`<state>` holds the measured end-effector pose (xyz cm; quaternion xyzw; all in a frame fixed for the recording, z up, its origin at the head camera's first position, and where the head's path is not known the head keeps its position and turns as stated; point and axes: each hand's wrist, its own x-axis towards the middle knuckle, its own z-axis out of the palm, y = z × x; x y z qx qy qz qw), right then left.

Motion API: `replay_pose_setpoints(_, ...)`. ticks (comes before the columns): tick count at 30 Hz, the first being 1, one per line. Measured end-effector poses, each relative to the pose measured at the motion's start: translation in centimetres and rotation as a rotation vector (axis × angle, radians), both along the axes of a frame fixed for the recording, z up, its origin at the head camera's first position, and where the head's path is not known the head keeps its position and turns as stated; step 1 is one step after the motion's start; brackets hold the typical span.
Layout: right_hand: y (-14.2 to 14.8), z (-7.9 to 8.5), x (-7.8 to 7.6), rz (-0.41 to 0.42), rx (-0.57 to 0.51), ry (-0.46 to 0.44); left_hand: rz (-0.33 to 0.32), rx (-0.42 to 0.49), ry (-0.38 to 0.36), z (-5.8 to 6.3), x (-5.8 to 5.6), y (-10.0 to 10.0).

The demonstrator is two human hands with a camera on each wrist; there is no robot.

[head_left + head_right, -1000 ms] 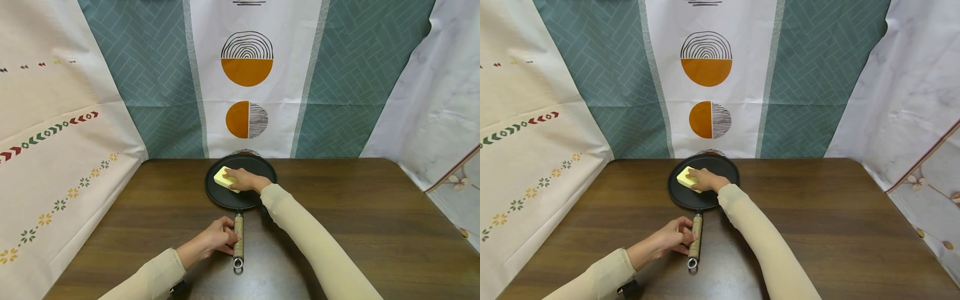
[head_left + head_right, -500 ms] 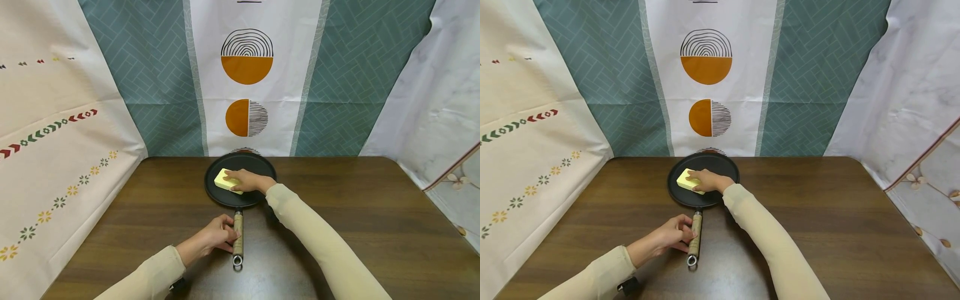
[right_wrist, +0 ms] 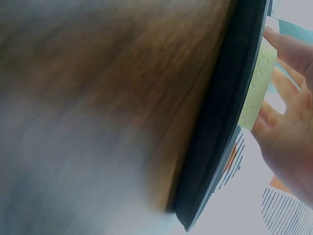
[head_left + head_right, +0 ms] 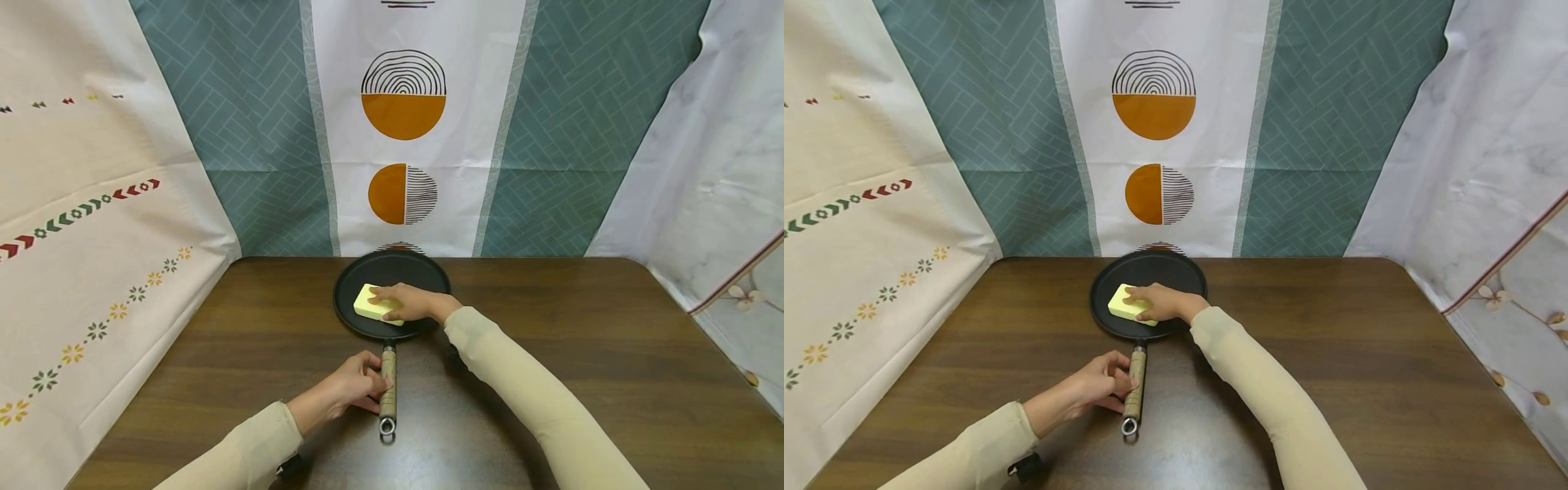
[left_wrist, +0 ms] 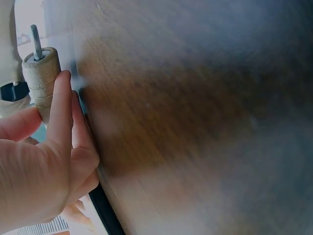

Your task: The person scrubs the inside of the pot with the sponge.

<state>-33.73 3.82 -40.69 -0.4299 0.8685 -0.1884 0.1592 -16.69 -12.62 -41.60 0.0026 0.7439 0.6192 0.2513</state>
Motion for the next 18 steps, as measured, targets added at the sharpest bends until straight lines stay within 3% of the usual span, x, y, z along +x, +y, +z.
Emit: replay_pose_setpoints(18,1.7,-0.1,0.9,0.12,-0.071,-0.042,0.01,-0.027,-0.004,-0.1,0.0,0.1)
